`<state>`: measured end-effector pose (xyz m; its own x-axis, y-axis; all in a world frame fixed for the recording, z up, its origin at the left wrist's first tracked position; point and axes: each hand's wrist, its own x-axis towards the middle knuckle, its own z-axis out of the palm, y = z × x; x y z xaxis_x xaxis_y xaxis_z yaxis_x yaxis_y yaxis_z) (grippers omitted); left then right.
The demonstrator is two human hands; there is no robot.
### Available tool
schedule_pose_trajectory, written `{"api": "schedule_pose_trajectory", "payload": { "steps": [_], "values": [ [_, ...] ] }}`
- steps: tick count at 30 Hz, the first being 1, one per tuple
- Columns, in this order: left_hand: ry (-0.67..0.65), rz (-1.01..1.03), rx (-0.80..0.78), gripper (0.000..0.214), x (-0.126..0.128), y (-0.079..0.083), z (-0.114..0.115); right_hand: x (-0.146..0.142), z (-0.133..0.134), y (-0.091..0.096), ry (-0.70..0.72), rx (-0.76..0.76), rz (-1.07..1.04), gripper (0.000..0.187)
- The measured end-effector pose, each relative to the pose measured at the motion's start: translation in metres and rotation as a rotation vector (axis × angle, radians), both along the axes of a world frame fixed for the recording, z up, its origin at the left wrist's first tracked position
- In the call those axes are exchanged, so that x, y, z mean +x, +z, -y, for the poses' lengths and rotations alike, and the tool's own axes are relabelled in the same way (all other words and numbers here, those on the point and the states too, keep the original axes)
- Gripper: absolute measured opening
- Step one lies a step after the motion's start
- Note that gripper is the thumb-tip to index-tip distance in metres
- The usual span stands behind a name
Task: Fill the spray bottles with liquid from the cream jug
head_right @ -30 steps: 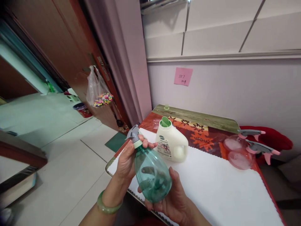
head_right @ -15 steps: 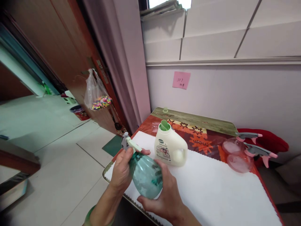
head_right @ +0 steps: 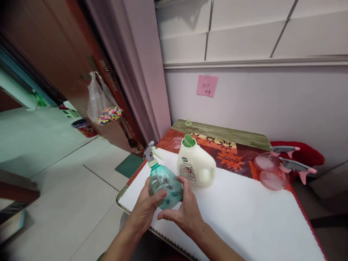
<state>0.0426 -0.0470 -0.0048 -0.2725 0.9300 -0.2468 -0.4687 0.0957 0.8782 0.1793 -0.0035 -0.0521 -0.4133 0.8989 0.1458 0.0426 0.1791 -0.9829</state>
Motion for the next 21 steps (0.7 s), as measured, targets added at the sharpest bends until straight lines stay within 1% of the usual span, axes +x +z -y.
{"api": "schedule_pose_trajectory", "payload": {
  "steps": [2, 4, 5, 6, 7, 8, 9, 11, 13, 16, 21],
  "values": [
    [0.072, 0.004, -0.039, 0.062, -0.015, -0.007, -0.009, 0.01, -0.004, -0.012, 0.034, 0.065, -0.005, 0.091],
    [0.19, -0.094, -0.06, 0.063, -0.044, -0.017, -0.024, 0.028, -0.007, -0.03, -0.007, 0.135, 0.033, 0.068],
    [0.269, -0.209, -0.061, 0.066, -0.062, -0.022, -0.034, 0.041, -0.009, -0.041, -0.046, 0.161, 0.081, 0.057],
    [0.335, -0.367, -0.066, 0.068, -0.081, -0.028, -0.043, 0.054, -0.01, -0.052, -0.095, 0.174, 0.138, 0.05],
    [0.357, -0.572, -0.097, 0.071, -0.098, -0.034, -0.053, 0.069, -0.011, -0.064, -0.165, 0.175, 0.201, 0.045],
    [0.317, -0.766, -0.149, 0.074, -0.114, -0.04, -0.063, 0.083, -0.011, -0.076, -0.235, 0.183, 0.251, 0.04],
    [0.28, -0.839, -0.173, 0.075, -0.127, -0.046, -0.073, 0.096, -0.011, -0.087, -0.299, 0.197, 0.287, 0.035],
    [0.18, -0.936, -0.198, 0.075, -0.143, -0.056, -0.092, 0.117, -0.008, -0.106, -0.354, 0.195, 0.342, 0.033],
    [0.088, -0.976, -0.189, 0.076, -0.147, -0.063, -0.111, 0.128, -0.005, -0.121, -0.374, 0.204, 0.366, 0.031],
    [-0.054, -1.051, -0.151, 0.077, -0.144, -0.07, -0.142, 0.129, -0.003, -0.132, -0.386, 0.227, 0.367, 0.03],
    [-0.282, -1.116, -0.04, 0.067, -0.141, -0.079, -0.2, 0.116, -0.002, -0.134, -0.477, 0.19, 0.333, 0.03]
  ]
}}
